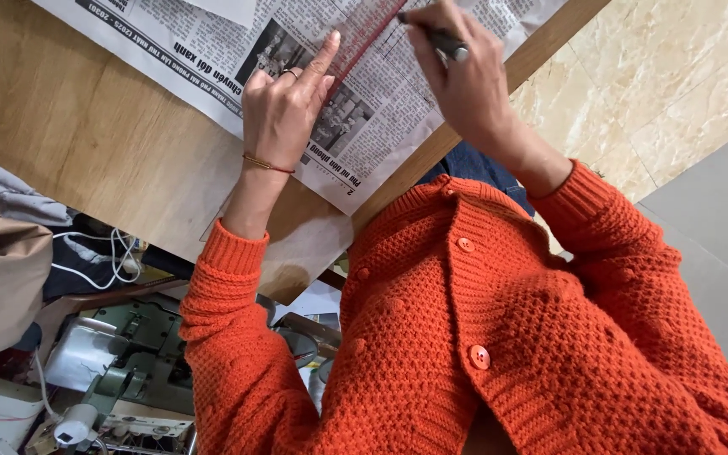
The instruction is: Drafting a sewing pattern on newspaper using a ruler and a pen
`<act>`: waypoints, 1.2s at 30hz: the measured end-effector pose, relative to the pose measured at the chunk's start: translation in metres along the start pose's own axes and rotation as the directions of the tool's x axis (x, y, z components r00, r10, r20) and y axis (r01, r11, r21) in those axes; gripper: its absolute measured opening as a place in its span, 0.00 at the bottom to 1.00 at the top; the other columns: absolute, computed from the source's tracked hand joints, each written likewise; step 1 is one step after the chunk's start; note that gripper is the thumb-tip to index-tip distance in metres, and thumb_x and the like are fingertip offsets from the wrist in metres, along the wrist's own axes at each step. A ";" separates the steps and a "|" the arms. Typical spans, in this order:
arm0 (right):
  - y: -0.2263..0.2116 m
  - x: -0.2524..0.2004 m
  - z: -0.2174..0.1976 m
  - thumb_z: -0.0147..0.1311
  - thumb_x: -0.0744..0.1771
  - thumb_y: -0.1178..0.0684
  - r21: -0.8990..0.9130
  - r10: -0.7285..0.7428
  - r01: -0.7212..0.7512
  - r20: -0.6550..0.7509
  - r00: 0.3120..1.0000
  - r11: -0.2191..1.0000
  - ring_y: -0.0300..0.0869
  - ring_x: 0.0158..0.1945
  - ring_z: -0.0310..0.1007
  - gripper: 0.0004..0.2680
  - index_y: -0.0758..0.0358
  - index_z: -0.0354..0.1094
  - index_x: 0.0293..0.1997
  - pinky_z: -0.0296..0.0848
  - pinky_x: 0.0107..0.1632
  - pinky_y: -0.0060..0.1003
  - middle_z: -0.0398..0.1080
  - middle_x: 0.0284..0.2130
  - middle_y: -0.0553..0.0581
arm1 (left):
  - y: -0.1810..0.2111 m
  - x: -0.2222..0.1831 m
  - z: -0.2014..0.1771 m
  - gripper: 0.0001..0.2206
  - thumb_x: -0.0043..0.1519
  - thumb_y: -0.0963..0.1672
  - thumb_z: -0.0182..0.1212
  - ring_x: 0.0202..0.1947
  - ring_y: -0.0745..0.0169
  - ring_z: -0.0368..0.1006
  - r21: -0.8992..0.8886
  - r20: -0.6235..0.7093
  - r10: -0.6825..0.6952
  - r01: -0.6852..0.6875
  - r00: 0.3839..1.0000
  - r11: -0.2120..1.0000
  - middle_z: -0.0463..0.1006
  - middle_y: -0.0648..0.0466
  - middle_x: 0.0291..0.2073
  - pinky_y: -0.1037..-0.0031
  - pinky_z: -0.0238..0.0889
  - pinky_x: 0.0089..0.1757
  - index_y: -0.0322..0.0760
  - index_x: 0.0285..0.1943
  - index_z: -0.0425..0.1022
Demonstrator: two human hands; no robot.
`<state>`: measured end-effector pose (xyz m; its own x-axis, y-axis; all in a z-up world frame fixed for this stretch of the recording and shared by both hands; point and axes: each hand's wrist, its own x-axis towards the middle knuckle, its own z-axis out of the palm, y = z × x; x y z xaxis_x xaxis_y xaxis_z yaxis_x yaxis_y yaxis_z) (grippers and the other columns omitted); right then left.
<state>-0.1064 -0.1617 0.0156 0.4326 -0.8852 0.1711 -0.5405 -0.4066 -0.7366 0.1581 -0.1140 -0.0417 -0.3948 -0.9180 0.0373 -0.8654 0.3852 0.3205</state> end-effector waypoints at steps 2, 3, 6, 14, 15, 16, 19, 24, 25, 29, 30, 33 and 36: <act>0.001 -0.005 0.002 0.51 0.74 0.63 -0.063 -0.007 0.005 -0.029 1.000 0.998 0.52 0.39 0.77 0.02 0.72 0.65 0.50 0.80 0.47 0.45 0.75 0.40 0.69 | -0.001 0.000 0.003 0.21 0.78 0.49 0.60 0.17 0.69 0.55 -0.001 0.005 0.001 -0.001 1.000 1.000 0.68 0.63 0.17 0.73 0.56 0.30 0.55 0.79 0.60; -0.005 -0.008 0.009 0.51 0.74 0.63 -0.065 -0.005 0.003 -0.030 1.000 0.998 0.52 0.39 0.77 0.02 0.72 0.65 0.50 0.80 0.47 0.45 0.75 0.40 0.69 | -0.001 0.000 0.002 0.21 0.78 0.49 0.60 0.17 0.69 0.55 -0.003 0.005 0.003 -0.003 1.000 1.000 0.68 0.63 0.17 0.73 0.56 0.30 0.55 0.79 0.60; -0.020 -0.017 0.020 0.49 0.72 0.64 0.051 0.065 -0.071 0.116 0.991 0.996 0.62 0.62 0.71 0.03 0.70 0.65 0.51 0.78 0.62 0.46 0.77 0.45 0.71 | 0.001 0.001 -0.002 0.23 0.77 0.48 0.62 0.18 0.69 0.56 0.000 0.021 0.005 -0.005 1.000 1.000 0.71 0.63 0.19 0.72 0.57 0.31 0.56 0.80 0.58; -0.028 -0.043 -0.036 0.39 0.63 0.73 0.366 0.058 -0.018 -0.100 0.993 0.930 0.59 0.59 0.70 0.14 0.76 0.66 0.51 0.72 0.67 0.53 0.74 0.44 0.71 | 0.009 0.002 -0.028 0.17 0.78 0.48 0.56 0.20 0.69 0.55 -0.386 -0.055 -0.079 0.051 0.995 0.921 0.71 0.62 0.18 0.71 0.59 0.37 0.54 0.76 0.65; -0.034 -0.044 -0.047 0.39 0.63 0.73 0.367 0.048 -0.009 -0.095 0.994 0.930 0.59 0.59 0.70 0.14 0.76 0.66 0.51 0.72 0.67 0.53 0.74 0.44 0.71 | 0.015 -0.001 -0.029 0.17 0.78 0.48 0.56 0.20 0.69 0.55 -0.383 -0.062 -0.088 0.057 0.994 0.922 0.71 0.62 0.18 0.71 0.59 0.37 0.54 0.76 0.65; -0.040 -0.046 -0.057 0.35 0.69 0.61 0.338 0.075 -0.020 -0.151 0.986 0.941 0.56 0.51 0.75 0.13 0.77 0.68 0.51 0.73 0.66 0.56 0.75 0.43 0.70 | 0.020 -0.004 -0.031 0.17 0.79 0.50 0.53 0.23 0.69 0.57 -0.457 -0.115 -0.138 0.071 0.984 0.887 0.75 0.62 0.22 0.72 0.59 0.35 0.57 0.76 0.61; -0.042 -0.057 -0.077 0.34 0.76 0.49 0.343 0.057 0.047 -0.285 0.957 0.938 0.57 0.47 0.77 0.13 0.71 0.61 0.50 0.74 0.64 0.64 0.73 0.44 0.72 | 0.056 0.001 -0.050 0.16 0.79 0.50 0.51 0.21 0.72 0.55 -0.679 -0.275 -0.237 -0.013 0.932 0.734 0.76 0.59 0.47 0.78 0.53 0.28 0.57 0.74 0.62; -0.053 -0.059 -0.114 0.31 0.74 0.59 0.240 -0.095 0.202 -0.392 0.915 0.950 0.66 0.48 0.76 0.03 0.67 0.48 0.45 0.78 0.54 0.61 0.70 0.43 0.79 | 0.167 0.073 -0.126 0.05 0.74 0.46 0.49 0.19 0.72 0.48 -0.861 -0.499 -0.472 -0.357 0.727 0.361 0.67 0.60 0.32 0.75 0.40 0.25 0.48 0.54 0.67; -0.057 -0.054 -0.120 0.36 0.74 0.50 0.224 -0.120 0.237 -0.437 0.891 0.945 0.64 0.47 0.74 0.08 0.64 0.46 0.45 0.76 0.51 0.58 0.69 0.44 0.79 | 0.187 0.088 -0.130 0.03 0.72 0.43 0.50 0.26 0.70 0.57 -0.850 -0.522 -0.504 -0.468 0.688 0.242 0.66 0.60 0.37 0.76 0.52 0.29 0.45 0.52 0.66; -0.070 -0.064 -0.140 0.45 0.74 0.41 -0.039 -0.139 0.140 -0.537 0.832 0.989 0.55 0.45 0.67 0.16 0.66 0.46 0.44 0.61 0.46 0.47 0.66 0.45 0.73 | 0.254 0.108 -0.069 0.07 0.75 0.50 0.46 0.37 0.76 0.79 -0.933 -0.313 -0.368 -0.212 0.875 0.290 0.77 0.74 0.45 0.82 0.74 0.43 0.61 0.50 0.71; -0.067 -0.067 -0.142 0.45 0.74 0.41 -0.022 -0.176 0.195 -0.538 0.824 0.981 0.55 0.45 0.67 0.16 0.66 0.46 0.44 0.61 0.46 0.47 0.66 0.45 0.73 | 0.256 0.103 -0.062 0.07 0.75 0.50 0.46 0.37 0.76 0.79 -0.915 -0.354 -0.382 -0.230 0.854 0.333 0.77 0.74 0.45 0.82 0.74 0.43 0.61 0.50 0.71; -0.044 -0.089 -0.141 0.50 0.75 0.55 0.064 -0.093 0.136 -0.447 0.890 0.989 0.57 0.43 0.69 0.12 0.68 0.48 0.42 0.65 0.49 0.48 0.54 0.37 0.63 | 0.261 0.087 -0.031 0.15 0.72 0.54 0.36 0.17 0.63 0.63 -0.826 -0.277 -0.254 -0.094 0.927 0.555 0.63 0.56 0.19 0.69 0.56 0.24 0.46 0.49 0.65; 0.012 -0.130 -0.118 0.49 0.76 0.59 0.091 0.112 -0.091 -0.247 0.962 0.992 0.54 0.50 0.70 0.06 0.69 0.58 0.46 0.68 0.58 0.46 0.67 0.43 0.66 | 0.249 0.063 -0.016 0.17 0.72 0.54 0.37 0.20 0.63 0.69 -0.796 -0.158 -0.131 -0.047 0.979 0.603 0.73 0.58 0.24 0.68 0.62 0.25 0.47 0.57 0.66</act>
